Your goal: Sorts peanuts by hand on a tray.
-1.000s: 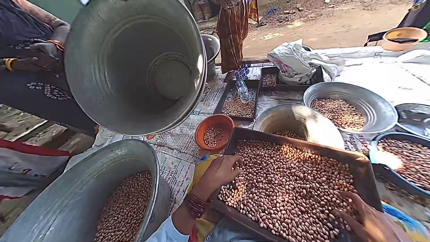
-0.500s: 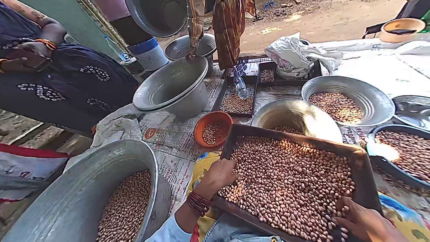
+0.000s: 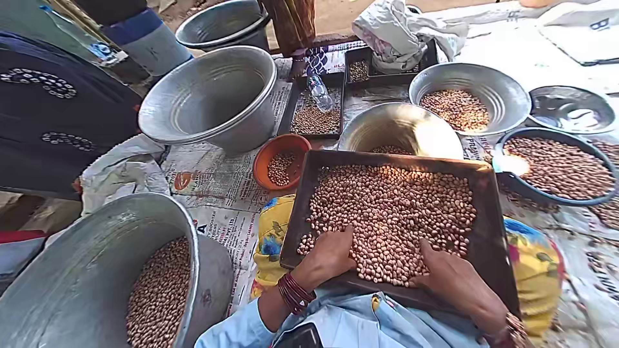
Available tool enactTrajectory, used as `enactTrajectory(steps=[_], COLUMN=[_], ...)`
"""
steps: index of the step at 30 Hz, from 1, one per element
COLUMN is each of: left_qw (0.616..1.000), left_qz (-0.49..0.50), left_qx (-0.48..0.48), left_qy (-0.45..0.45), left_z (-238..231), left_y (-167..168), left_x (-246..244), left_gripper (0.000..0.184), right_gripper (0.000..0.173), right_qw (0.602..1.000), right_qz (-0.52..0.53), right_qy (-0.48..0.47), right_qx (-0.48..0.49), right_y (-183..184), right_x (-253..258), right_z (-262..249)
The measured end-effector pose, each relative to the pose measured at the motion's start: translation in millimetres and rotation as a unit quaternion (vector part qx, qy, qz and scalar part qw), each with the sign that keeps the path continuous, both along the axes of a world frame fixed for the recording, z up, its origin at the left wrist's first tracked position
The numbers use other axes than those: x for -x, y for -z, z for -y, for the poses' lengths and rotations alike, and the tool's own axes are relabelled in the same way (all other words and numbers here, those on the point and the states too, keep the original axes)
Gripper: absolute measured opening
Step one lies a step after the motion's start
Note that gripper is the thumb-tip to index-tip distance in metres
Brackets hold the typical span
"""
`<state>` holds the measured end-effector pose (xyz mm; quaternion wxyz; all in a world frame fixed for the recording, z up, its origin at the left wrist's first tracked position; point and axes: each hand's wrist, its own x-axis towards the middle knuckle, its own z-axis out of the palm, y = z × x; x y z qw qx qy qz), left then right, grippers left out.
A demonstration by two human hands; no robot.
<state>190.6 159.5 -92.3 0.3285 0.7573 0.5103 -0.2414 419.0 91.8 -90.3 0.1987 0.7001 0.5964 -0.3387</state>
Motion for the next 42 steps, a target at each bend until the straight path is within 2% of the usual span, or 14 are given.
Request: enactTrajectory(steps=[4,7,9,12,14,16,18,20,23,27,32,36,39,42], left_qw=[0.998,0.988,0.963,0.873,0.840,0.847,0.874,0.912,0.948,0.956,0.955,0.934,0.955,0.979], left_qz=[0.056,0.131,0.239,0.451,0.496,0.465,0.387,0.289,0.184,0.186,0.231,0.242,0.172,0.061], left_qx=[0.009,0.041,0.066,0.044,-0.040,-0.143,-0.226,-0.240,-0.212,-0.210,-0.176,-0.143,-0.126,-0.103], left_qy=[-0.020,-0.065,-0.108,-0.182,-0.216,-0.214,-0.187,-0.164,-0.148,-0.089,0.059,0.219,0.204,0.165], left_z=[5.4,7.2,3.4,-9.8,-24.7,-43.1,-62.4,-80.8,-92.6,-80.6,-41.5,1.9,9.9,-5.2], left_y=[8.0,6.3,7.2,18.3,17.3,13.3,13.8,17.2,23.5,25.6,29.8,42.9,43.8,32.1], left_x=[-20.4,-36.4,-41.0,-38.5,-30.7,-11.3,12.0,26.3,4.9,-62.6,-103.1,-64.8,-26.3,-15.0], left_gripper=[0.072,0.084,0.088,0.078,0.065,0.061,0.055,0.057,0.074,0.077,0.078,0.065,0.060,0.060], right_gripper=[0.064,0.077,0.086,0.074,0.051,0.042,0.041,0.051,0.068,0.079,0.052,0.050,0.059,0.058], right_qw=[1.000,0.997,0.984,0.901,0.828,0.798,0.812,0.826,0.831,0.824,0.790,0.871,0.919,0.929], right_qz=[-0.006,-0.066,-0.145,-0.331,-0.416,-0.419,-0.370,-0.337,-0.338,-0.354,-0.322,-0.167,-0.101,-0.126], right_qy=[-0.003,0.021,0.057,0.123,0.164,0.192,0.216,0.245,0.266,0.294,0.351,0.232,0.095,-0.015], right_qx=[-0.002,-0.038,-0.089,-0.251,-0.339,-0.390,-0.397,-0.381,-0.354,-0.332,-0.386,-0.399,-0.370,-0.349], right_y=[-2.2,8.6,13.3,22.9,22.5,13.3,4.5,6.7,22.6,31.5,28.1,34.6,47.3,53.3], right_x=[22.8,20.5,12.9,-6.2,-18.7,-35.4,-53.0,-64.4,-69.1,-69.0,-65.7,-38.1,1.1,39.4], right_z=[-5.6,-13.5,-19.3,-22.0,-26.0,-28.3,-26.9,-24.7,-21.2,-31.0,-75.0,-101.3,-101.1,-83.4])
